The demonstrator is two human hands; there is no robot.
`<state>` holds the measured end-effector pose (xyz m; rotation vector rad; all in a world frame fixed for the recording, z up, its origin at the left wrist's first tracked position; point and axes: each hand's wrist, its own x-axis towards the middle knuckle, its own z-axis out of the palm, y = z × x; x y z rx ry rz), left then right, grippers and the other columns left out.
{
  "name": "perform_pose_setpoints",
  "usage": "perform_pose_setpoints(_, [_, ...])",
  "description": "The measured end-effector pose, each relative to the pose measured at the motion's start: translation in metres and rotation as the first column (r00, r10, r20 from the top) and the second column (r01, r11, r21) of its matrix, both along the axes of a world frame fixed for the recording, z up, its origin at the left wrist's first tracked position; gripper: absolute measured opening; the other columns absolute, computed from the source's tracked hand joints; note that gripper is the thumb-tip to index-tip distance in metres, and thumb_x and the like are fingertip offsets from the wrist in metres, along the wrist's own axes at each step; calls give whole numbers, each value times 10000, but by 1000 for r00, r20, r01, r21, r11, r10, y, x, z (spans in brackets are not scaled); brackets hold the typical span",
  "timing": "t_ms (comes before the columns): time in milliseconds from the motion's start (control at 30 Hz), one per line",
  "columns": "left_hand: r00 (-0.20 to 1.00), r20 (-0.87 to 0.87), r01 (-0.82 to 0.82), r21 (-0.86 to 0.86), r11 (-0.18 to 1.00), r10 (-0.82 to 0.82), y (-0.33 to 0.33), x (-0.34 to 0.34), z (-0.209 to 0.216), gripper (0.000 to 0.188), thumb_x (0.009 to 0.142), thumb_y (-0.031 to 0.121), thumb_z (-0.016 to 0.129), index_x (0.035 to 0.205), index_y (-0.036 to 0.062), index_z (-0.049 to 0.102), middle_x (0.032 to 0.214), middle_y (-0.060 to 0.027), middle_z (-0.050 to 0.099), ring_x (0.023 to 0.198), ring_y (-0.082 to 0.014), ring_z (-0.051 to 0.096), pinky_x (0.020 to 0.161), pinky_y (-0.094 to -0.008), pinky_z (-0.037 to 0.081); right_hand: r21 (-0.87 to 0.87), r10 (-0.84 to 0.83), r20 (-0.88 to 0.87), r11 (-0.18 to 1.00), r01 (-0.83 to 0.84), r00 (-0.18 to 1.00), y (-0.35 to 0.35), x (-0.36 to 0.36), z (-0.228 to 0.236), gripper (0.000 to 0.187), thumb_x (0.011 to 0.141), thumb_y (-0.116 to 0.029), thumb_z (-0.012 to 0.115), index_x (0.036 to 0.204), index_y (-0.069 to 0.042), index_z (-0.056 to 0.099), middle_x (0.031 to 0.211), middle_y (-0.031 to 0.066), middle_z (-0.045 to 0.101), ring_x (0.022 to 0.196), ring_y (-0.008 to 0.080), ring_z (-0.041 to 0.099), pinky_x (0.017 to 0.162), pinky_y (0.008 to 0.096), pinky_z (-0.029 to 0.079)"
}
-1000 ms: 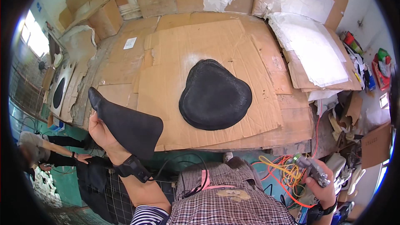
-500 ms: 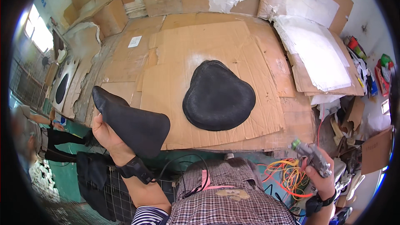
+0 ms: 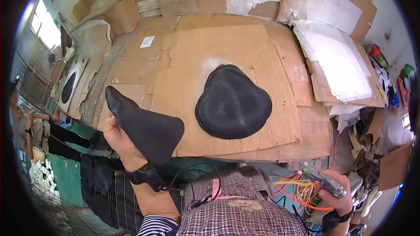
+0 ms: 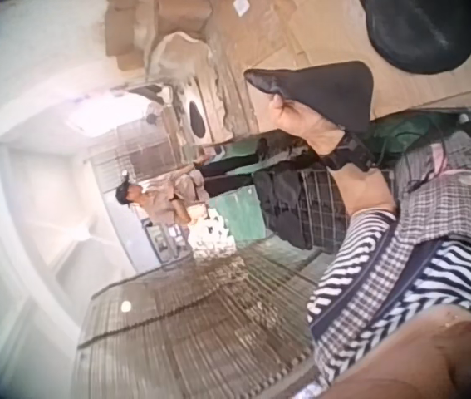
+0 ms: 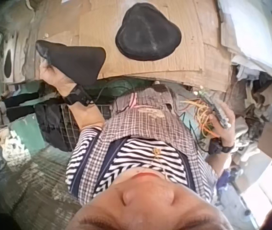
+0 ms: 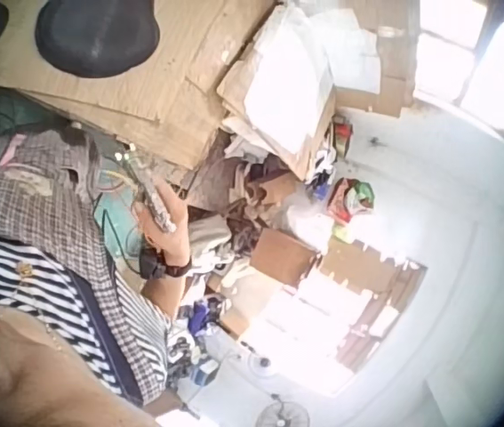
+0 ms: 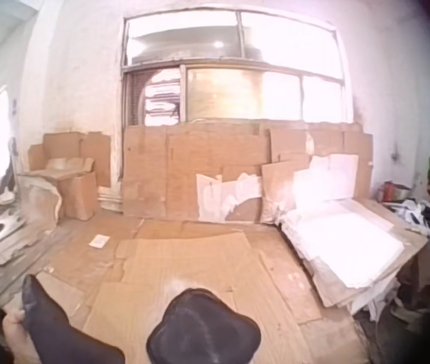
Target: The person repeatedly picks up black shoe parts from a cardboard-covered table, sprays them with a handheld spray gun, and places them onto a metal drying rack. The process is repeated for multiple shoe parts throughout the video.
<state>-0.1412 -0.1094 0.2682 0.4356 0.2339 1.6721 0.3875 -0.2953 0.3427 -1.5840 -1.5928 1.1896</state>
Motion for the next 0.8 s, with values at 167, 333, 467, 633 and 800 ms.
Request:
perform_pose_setpoints(167, [999,-41,14,-9,1000,-15,1,4,-1,371,784,103,434,1079,-54,597,1083,-222,649,984,-353,647,921,-489,501,86,-405,-141,904,419,903,-11,-15,1,495,793,-214,716,1169,71,565,791,72,640,726,127,610,668,261,482])
perform_pose_setpoints(333, [1000,-14,15,-40,999,-15,3,7,-7,320,808,113,421,986,-64,620,980,-204,679,890,-318,671,870,-435,533,-47,-258,-103,966,255,961,-24,0,2,511,761,-204,742,1157,70,570,797,68,640,731,128,606,667,265,479])
perform_pose_setpoints(467, [1000,-9,-14,-56,998,13,6,10,-15,292,786,101,424,916,-63,628,916,-206,685,843,-312,680,829,-423,551,10,-360,-230,928,372,904,-14,-11,-9,535,774,-204,741,1188,72,544,818,72,640,731,140,611,683,271,491])
perform_pose_setpoints(633, [996,-51,-82,-63,995,79,-10,19,-10,256,784,83,432,922,-42,608,925,-193,674,857,-305,673,826,-434,551,-7,-306,-162,951,309,938,-10,19,-8,540,787,-207,736,1199,75,530,829,87,644,748,153,632,693,283,508])
perform_pose_setpoints(800, [979,-25,-205,-151,967,203,-23,29,-11,237,787,53,439,932,-45,597,911,-190,670,863,-296,671,838,-439,549,-72,-112,-211,993,98,971,0,47,-14,514,791,-133,711,1218,75,517,851,102,654,745,172,647,705,303,520])
